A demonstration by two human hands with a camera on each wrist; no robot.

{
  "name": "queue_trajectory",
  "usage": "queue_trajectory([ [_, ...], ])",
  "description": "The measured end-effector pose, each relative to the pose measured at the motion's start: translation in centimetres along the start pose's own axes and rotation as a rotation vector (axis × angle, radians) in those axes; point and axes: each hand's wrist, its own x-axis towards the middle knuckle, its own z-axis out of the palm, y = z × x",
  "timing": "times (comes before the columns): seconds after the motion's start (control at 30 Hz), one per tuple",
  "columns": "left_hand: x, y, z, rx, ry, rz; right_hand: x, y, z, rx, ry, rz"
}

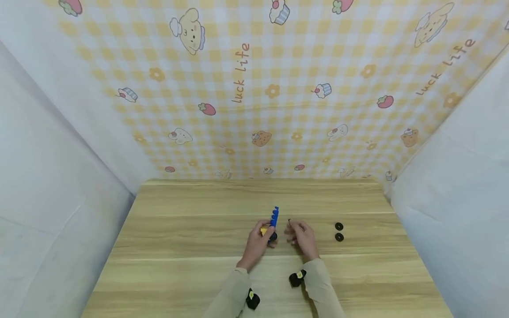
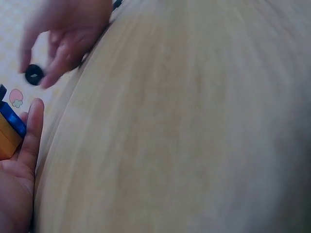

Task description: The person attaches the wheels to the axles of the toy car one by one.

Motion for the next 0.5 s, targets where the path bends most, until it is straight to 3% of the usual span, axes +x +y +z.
queue_trajectory([
  [0.17,0.1,-0.2,0.3,0.029,0.020,-0.004,0.6,0.1,1.1,0.482,-0.175,0.062],
  [0.23,0.2,-0.2,0.5,0.088,0.042,-0.003,0.7,0.3,1.4,0.576,-0.217,0.065],
  [0.37,0.5,0.1,0.6,0.184,0.082,-0.008,1.1,0.6,1.9,0.566,-0.221,0.024],
  [0.5,0.9,0.9,0.7,0.154,0.093,-0.042,1.1,0.9,2.5,0.500,-0.168,-0.018],
])
